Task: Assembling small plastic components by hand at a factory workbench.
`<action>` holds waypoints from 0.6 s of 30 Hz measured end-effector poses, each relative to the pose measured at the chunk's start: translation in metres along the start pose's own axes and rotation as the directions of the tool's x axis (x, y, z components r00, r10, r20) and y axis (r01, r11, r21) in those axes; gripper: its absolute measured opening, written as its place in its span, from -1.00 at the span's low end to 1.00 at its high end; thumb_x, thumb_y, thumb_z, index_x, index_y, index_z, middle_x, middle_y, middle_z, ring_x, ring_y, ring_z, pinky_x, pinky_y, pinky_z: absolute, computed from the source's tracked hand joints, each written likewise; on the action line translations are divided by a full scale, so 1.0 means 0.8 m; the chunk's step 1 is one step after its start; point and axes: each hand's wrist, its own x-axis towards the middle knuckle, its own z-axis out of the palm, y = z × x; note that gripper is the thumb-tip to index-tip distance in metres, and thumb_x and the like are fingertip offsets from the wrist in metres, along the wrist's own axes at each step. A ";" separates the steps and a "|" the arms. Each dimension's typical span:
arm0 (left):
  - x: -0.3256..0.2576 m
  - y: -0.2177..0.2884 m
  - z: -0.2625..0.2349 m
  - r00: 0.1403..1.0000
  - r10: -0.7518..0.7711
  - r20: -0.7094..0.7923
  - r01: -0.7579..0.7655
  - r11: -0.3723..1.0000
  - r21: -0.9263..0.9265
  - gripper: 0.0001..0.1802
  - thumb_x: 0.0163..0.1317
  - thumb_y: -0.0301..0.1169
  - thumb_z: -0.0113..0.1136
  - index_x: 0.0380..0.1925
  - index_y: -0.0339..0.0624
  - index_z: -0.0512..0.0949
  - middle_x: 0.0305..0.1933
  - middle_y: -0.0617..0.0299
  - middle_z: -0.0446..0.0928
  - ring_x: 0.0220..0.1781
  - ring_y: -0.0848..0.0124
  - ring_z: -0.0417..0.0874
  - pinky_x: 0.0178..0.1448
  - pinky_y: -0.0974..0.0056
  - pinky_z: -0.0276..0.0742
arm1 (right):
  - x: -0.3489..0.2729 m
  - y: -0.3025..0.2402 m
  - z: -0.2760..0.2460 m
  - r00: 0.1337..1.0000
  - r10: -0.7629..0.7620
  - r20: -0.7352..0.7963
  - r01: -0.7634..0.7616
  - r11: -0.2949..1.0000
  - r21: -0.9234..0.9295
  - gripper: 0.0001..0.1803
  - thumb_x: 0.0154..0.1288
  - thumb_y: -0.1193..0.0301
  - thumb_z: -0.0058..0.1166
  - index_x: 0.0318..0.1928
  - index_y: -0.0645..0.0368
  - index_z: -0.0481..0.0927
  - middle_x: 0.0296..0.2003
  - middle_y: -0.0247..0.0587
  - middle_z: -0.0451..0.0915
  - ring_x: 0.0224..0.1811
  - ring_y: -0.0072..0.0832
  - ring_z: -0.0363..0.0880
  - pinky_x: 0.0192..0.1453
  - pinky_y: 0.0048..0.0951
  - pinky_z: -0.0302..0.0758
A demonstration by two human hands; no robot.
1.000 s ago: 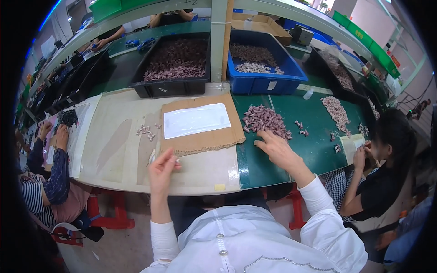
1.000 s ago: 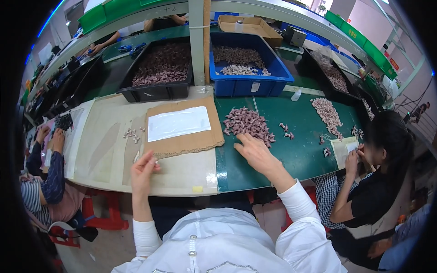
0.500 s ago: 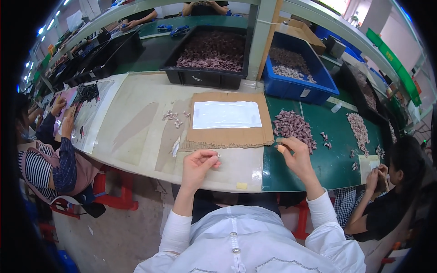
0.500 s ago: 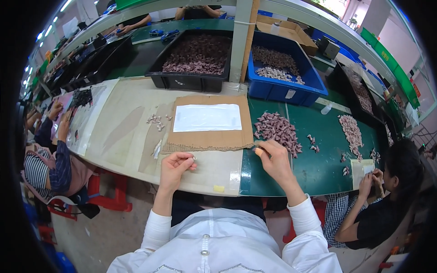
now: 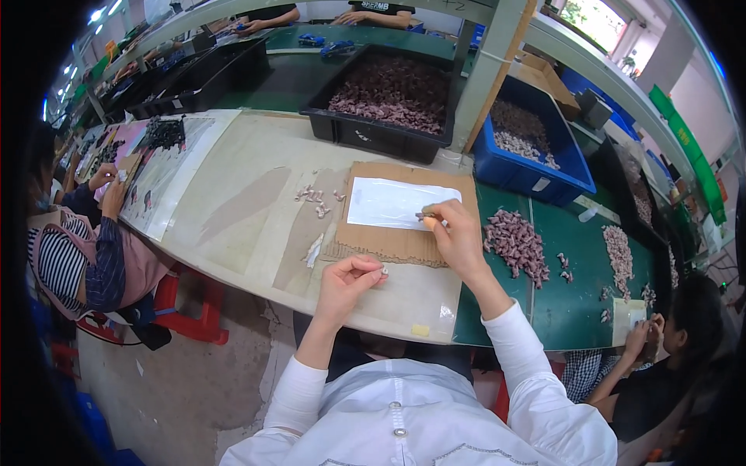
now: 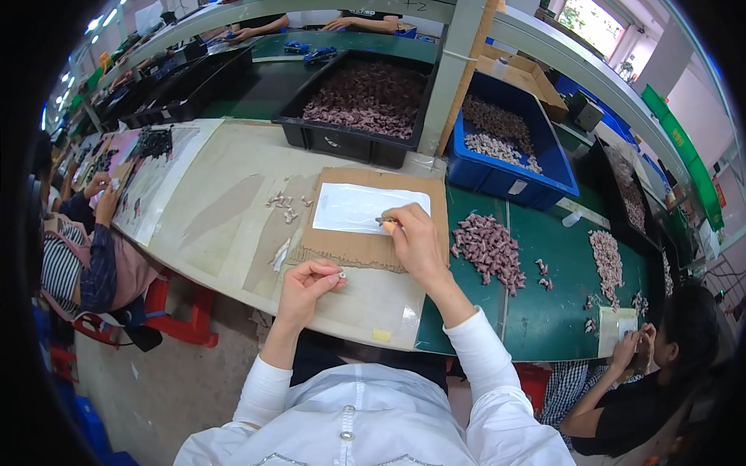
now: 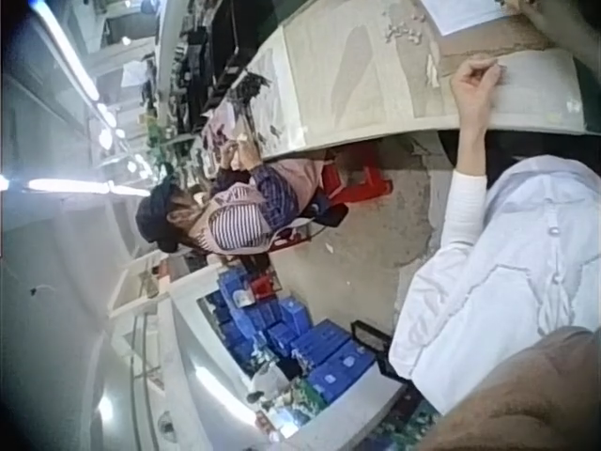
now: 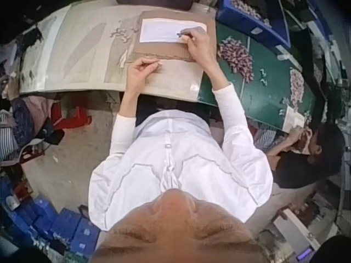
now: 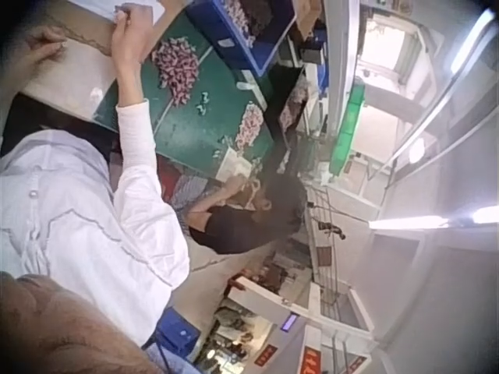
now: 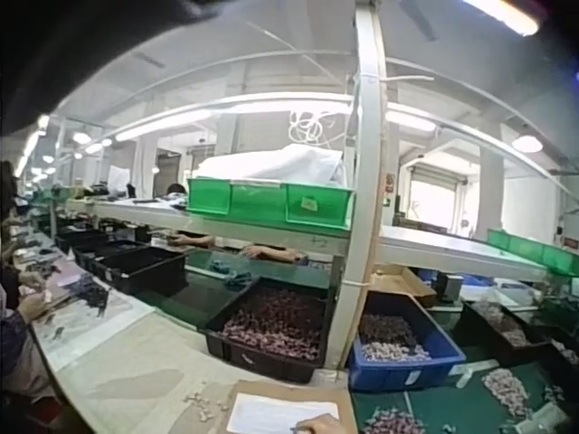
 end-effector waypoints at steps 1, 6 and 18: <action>0.001 0.000 0.001 1.000 0.011 -0.005 -0.011 1.000 0.001 -0.89 0.12 -0.69 0.14 -0.32 -0.38 0.54 -0.24 0.08 0.54 -0.27 0.38 0.63 -0.11 0.36 0.60 | 0.008 0.002 0.006 0.999 -0.032 0.013 0.033 0.996 -0.087 -0.89 0.09 0.58 0.10 -0.32 0.27 0.57 -0.41 -0.11 0.52 -0.29 -0.24 0.49 -0.20 -0.36 0.41; 0.001 0.008 0.006 0.995 -0.085 -0.057 0.086 0.996 0.017 -0.87 0.14 -0.65 0.15 -0.28 -0.37 0.53 -0.32 0.12 0.59 -0.34 0.44 0.63 -0.17 0.41 0.59 | 0.026 0.019 0.040 0.988 -0.151 0.023 0.151 0.951 -0.271 -0.88 -0.01 0.60 0.09 -0.38 0.26 0.57 -0.40 -0.07 0.52 -0.25 -0.19 0.47 -0.16 -0.27 0.41; -0.001 0.005 -0.002 0.998 -0.064 -0.021 0.064 0.998 -0.030 -0.90 0.20 -0.60 0.10 -0.27 -0.34 0.48 -0.37 0.08 0.59 -0.44 0.48 0.60 -0.35 0.44 0.55 | 0.030 0.018 0.045 0.979 -0.205 0.004 0.195 0.929 -0.315 -0.92 -0.02 0.57 0.11 -0.43 0.25 0.59 -0.44 -0.09 0.54 -0.29 -0.24 0.48 -0.19 -0.28 0.40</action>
